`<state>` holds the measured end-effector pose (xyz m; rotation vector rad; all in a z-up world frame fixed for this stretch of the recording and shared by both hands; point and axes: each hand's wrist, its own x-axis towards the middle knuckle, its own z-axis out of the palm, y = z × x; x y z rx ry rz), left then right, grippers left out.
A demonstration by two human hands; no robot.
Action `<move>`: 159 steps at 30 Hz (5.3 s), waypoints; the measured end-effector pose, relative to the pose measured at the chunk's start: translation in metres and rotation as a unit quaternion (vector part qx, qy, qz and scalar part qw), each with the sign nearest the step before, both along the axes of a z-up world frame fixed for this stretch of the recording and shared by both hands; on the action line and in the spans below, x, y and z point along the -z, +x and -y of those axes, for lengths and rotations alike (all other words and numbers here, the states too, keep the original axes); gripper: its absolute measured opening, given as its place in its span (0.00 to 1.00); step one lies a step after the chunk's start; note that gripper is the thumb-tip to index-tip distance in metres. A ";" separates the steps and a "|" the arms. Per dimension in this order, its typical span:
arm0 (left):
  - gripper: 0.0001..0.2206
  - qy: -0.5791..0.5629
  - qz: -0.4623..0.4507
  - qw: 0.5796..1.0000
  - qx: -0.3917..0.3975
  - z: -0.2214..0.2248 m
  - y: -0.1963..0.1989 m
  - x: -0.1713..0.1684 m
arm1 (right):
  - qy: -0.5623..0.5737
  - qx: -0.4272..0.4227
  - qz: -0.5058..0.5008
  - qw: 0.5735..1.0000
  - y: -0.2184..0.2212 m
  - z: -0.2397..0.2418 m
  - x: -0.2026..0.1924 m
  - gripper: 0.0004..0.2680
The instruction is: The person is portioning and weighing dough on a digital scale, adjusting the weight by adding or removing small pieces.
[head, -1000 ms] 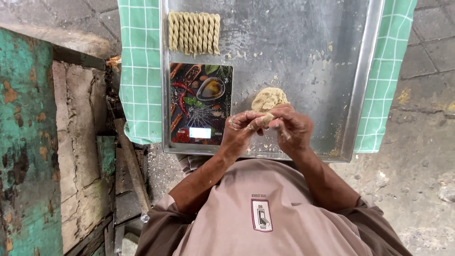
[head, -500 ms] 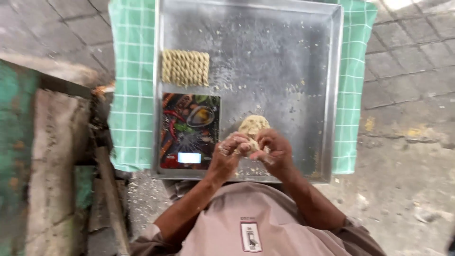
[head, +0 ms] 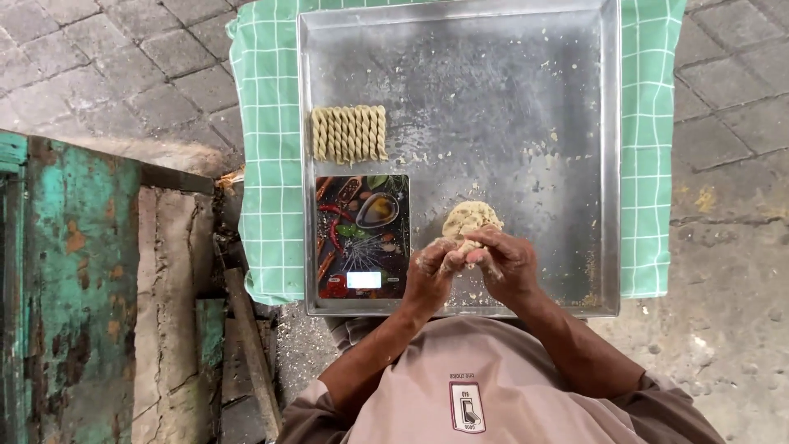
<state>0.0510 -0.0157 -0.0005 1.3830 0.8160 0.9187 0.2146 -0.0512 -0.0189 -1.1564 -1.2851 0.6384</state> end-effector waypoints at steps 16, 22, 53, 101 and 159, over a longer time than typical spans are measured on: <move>0.19 -0.035 0.026 0.999 0.016 -0.001 0.002 0.017 | -0.058 -0.058 -0.044 0.996 0.014 0.009 0.011 0.11; 0.14 -0.124 0.103 0.986 0.037 0.001 0.009 0.002 | -0.017 -0.082 -0.075 0.994 0.016 0.014 0.004 0.14; 0.09 -0.211 0.124 0.969 -0.027 0.002 0.000 0.007 | -0.073 0.057 0.085 0.992 0.002 -0.004 0.012 0.12; 0.13 -0.016 0.025 0.999 0.015 -0.021 0.004 0.022 | -0.219 -0.005 -0.208 0.953 0.006 -0.005 0.003 0.10; 0.11 -0.156 0.075 0.983 0.060 -0.023 0.018 -0.006 | -0.025 -0.003 -0.097 0.995 0.036 -0.012 0.023 0.07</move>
